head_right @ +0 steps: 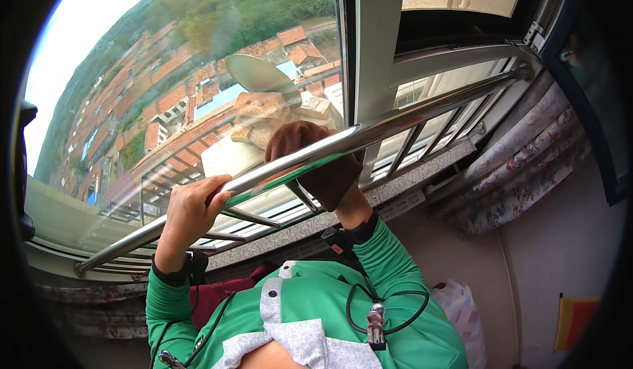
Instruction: The person wipes the interior surface of a large window using a brown cloth. They move the cloth across the glass and along the metal frame, occasionally adjusting the cloth with both hands.
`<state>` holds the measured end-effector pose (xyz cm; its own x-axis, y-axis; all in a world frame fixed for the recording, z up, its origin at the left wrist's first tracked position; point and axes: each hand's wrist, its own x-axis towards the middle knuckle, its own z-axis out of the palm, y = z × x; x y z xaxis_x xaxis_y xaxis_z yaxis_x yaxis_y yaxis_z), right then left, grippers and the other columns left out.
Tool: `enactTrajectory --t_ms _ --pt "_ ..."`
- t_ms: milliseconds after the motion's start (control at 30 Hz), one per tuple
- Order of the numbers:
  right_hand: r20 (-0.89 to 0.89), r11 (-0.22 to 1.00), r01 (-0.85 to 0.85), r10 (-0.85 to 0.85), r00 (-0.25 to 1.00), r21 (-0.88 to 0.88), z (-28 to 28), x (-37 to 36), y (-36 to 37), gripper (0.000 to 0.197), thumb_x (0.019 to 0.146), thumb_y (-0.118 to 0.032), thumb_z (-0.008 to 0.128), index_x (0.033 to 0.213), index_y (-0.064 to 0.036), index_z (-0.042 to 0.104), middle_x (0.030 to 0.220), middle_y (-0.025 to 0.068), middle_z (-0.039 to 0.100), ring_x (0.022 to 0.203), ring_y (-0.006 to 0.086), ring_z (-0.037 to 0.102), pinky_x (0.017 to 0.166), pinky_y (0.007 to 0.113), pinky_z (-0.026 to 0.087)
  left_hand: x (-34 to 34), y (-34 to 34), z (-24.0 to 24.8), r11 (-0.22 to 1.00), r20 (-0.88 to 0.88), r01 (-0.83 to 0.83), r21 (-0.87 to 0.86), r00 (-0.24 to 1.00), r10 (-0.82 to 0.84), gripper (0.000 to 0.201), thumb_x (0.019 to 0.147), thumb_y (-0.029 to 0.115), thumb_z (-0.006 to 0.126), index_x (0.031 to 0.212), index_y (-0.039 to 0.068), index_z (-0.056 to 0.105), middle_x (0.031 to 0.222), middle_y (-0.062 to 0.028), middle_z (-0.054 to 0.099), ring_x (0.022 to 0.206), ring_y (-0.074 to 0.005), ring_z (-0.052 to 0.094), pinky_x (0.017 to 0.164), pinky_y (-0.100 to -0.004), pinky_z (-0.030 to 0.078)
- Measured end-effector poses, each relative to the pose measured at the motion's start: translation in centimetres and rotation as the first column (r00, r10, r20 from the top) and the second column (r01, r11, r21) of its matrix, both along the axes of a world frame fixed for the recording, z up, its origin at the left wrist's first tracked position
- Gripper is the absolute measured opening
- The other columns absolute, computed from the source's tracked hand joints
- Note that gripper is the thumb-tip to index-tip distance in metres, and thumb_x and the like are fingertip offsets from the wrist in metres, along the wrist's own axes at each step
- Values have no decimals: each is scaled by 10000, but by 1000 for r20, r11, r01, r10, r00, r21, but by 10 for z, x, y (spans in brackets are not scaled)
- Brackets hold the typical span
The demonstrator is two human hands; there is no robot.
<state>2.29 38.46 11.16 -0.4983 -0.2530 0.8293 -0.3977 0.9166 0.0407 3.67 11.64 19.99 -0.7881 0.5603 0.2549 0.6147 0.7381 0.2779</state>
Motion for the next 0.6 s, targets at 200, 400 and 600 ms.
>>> enactTrajectory --t_ms 200,400,600 --pt "160 910 -181 255 954 -372 -9 3 2 411 883 -207 809 1200 -6 640 1094 148 690 962 273 698 836 355 561 1 1 2 1000 8 -14 -4 1000 14 280 958 293 697 1116 63 718 899 -131 744 777 -330 713 688 -402 558" --pt "146 719 -276 465 873 -638 -23 -8 -1 386 947 -242 734 1262 -59 606 1125 74 674 989 210 677 867 331 556 0 1 -1 1000 15 -26 -6 1000 26 274 961 285 695 1122 66 719 871 -138 738 753 -329 712 680 -396 557" --pt "142 697 -349 542 828 -627 -7 0 3 290 943 -281 730 1131 -72 656 1040 106 682 884 227 692 802 302 557 2 2 1 1000 -13 -22 5 1000 22 254 955 268 701 1107 67 731 881 -130 742 757 -326 715 674 -393 556"
